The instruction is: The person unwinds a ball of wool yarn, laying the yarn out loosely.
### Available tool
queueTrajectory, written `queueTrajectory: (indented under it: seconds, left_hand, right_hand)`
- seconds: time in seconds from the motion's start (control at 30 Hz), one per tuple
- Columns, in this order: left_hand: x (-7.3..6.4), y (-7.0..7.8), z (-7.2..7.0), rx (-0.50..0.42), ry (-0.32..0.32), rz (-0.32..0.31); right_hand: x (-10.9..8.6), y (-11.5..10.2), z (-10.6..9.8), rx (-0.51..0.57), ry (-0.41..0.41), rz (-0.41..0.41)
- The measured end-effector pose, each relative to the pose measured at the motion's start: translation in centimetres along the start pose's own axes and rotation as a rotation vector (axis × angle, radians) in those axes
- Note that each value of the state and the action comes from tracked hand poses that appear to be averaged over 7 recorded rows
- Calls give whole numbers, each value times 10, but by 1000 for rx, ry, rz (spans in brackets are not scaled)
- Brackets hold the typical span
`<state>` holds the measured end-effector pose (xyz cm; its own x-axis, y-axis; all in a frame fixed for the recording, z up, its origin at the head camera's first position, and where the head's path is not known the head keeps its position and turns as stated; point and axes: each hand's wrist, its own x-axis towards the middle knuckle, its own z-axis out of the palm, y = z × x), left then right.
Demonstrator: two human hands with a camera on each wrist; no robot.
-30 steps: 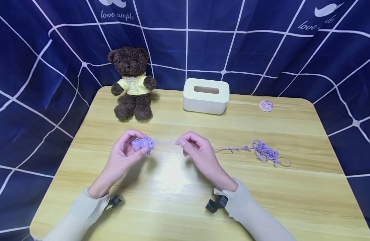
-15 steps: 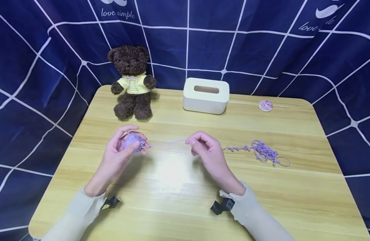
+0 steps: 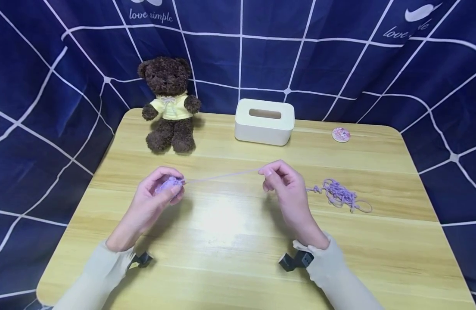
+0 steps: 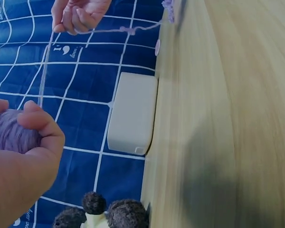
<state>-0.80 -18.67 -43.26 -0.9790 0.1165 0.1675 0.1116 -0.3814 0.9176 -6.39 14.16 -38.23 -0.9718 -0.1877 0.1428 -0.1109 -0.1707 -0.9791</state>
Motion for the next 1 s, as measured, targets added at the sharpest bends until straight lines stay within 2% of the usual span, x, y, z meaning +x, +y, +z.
queueTrajectory:
  seconds: [0.1,0.17,0.4,0.77,1.0]
  left_hand:
    - [-1,0,-2,45,14,0]
    - [-2,0,-3,41,13,6]
    - [-3,-3,-7,-13,18,38]
    - [-6,-3,-11,-129,17,27]
    - [-9,-2,-14,-83,42,28]
  right_hand:
    - [3,-2,-6,45,27,-16]
    - [4,-3,-10,54,44,-19]
    - [3,-9,-22,75,103,-22]
    - [3,-11,-43,174,130,-92]
    - [3,-10,-57,228,165,-114]
